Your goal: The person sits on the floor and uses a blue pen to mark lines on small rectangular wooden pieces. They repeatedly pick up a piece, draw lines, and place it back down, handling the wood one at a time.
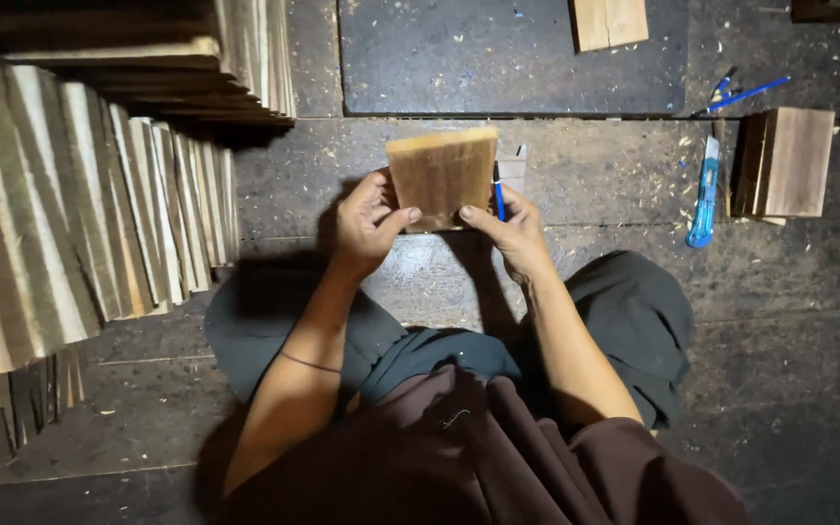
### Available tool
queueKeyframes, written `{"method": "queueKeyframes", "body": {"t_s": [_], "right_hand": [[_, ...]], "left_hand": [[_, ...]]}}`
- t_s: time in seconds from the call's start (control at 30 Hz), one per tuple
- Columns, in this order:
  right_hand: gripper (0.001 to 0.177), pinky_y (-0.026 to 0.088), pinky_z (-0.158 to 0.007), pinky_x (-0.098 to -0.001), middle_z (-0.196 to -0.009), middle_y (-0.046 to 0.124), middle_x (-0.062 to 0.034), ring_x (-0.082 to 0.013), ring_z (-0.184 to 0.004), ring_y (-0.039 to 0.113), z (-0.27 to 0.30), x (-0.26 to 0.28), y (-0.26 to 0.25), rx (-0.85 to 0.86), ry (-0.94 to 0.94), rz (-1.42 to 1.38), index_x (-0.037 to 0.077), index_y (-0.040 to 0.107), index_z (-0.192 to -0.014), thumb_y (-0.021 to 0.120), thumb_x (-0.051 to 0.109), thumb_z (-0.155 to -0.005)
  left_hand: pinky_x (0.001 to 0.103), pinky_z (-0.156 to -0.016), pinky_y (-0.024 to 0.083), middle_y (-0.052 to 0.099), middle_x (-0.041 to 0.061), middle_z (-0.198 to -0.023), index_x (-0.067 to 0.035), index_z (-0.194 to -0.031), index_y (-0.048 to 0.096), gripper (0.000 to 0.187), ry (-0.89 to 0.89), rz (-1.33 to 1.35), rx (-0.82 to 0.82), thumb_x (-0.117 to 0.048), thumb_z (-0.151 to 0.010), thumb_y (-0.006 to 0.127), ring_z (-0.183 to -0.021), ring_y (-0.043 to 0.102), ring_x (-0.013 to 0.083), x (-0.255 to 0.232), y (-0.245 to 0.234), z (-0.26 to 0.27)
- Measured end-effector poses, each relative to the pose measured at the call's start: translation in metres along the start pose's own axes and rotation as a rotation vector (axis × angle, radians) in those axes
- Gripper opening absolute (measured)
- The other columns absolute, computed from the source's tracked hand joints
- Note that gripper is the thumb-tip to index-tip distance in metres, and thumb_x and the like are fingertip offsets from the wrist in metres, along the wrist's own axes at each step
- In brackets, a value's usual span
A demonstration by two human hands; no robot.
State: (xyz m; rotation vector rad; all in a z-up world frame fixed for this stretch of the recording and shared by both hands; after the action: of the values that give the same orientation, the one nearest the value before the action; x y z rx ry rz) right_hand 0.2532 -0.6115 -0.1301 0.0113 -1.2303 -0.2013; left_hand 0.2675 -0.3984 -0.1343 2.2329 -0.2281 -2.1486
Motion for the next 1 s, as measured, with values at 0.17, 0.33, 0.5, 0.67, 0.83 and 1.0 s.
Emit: {"method": "queueKeyframes", "body": {"t_s": [0.17, 0.33, 0.5, 0.67, 0.83, 1.0], "right_hand": [[0.031, 0.063, -0.071, -0.0255, -0.088, 0.073, -0.0076, -0.0126, -0.08, 0.069, 0.003, 0.008, 0.008, -0.011, -0.053, 0.037, 0.006, 0.078, -0.101, 0.094, 0.007, -0.075], [0.03, 0.062, -0.073, -0.0255, -0.092, 0.075, -0.0081, -0.0119, -0.083, 0.069, -0.004, -0.005, 0.0, -0.035, -0.062, 0.036, 0.007, 0.077, -0.102, 0.093, 0.007, -0.076], [0.047, 0.025, -0.035, -0.0145, -0.085, 0.062, -0.0053, -0.0142, -0.058, 0.064, -0.002, 0.008, -0.016, -0.202, 0.237, -0.11, 0.009, 0.066, -0.114, 0.061, 0.049, -0.092], [0.068, 0.033, -0.024, -0.0107, -0.09, 0.068, -0.0238, -0.0255, -0.056, 0.071, 0.003, 0.002, -0.022, 0.097, 0.278, -0.253, -0.004, 0.055, -0.134, 0.056, 0.052, -0.096], [0.073, 0.036, -0.028, -0.01, -0.098, 0.073, -0.0143, -0.0116, -0.055, 0.066, 0.002, -0.005, -0.017, 0.194, 0.17, -0.249, -0.005, 0.04, -0.147, 0.07, -0.005, -0.08], [0.063, 0.065, -0.07, -0.0262, -0.105, 0.073, -0.0142, -0.0153, -0.086, 0.073, -0.006, -0.024, -0.013, 0.257, -0.015, -0.09, -0.003, 0.053, -0.137, 0.08, -0.007, -0.081]], "left_hand": [[0.044, -0.076, 0.062, 0.074, 0.013, -0.09, -0.005, -0.114, 0.069, 0.033, 0.056, -0.139, -0.014, -0.01, -0.085, 0.084, -0.082, 0.074, 0.0237, -0.017, -0.004, 0.0], [0.048, -0.075, 0.062, 0.073, 0.013, -0.085, -0.007, -0.109, 0.071, 0.028, 0.134, -0.215, -0.048, -0.011, -0.085, 0.084, -0.08, 0.074, 0.0282, -0.019, -0.005, 0.001], [0.041, -0.068, 0.061, 0.066, 0.005, -0.078, -0.014, -0.104, 0.072, 0.02, 0.315, -0.429, -0.085, -0.017, -0.087, 0.083, -0.073, 0.07, 0.0254, -0.009, -0.011, 0.0], [0.034, -0.077, 0.059, 0.07, -0.002, -0.083, -0.018, -0.095, 0.075, 0.018, 0.455, -0.509, -0.069, -0.002, -0.089, 0.07, -0.078, 0.072, 0.0228, -0.026, 0.004, 0.004], [0.041, -0.087, 0.057, 0.071, 0.01, -0.1, -0.009, -0.098, 0.074, 0.025, 0.48, -0.52, -0.181, 0.01, -0.084, 0.065, -0.094, 0.07, 0.0322, -0.046, -0.001, 0.006], [0.031, -0.098, 0.042, 0.033, 0.012, -0.164, -0.017, -0.164, 0.02, 0.071, -0.097, 0.207, -0.155, -0.014, -0.099, 0.051, -0.132, 0.052, 0.0288, -0.017, -0.012, 0.005]]}}
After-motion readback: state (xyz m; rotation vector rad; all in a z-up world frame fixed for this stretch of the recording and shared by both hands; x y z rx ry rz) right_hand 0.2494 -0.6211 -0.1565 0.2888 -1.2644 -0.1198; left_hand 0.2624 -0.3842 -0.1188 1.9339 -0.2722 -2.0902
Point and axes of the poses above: each hand's wrist, its own z-axis away from the middle knuckle, its own y-axis out of the palm, x = y × z, the point moved 5 cm from there along -z, towards the middle knuckle
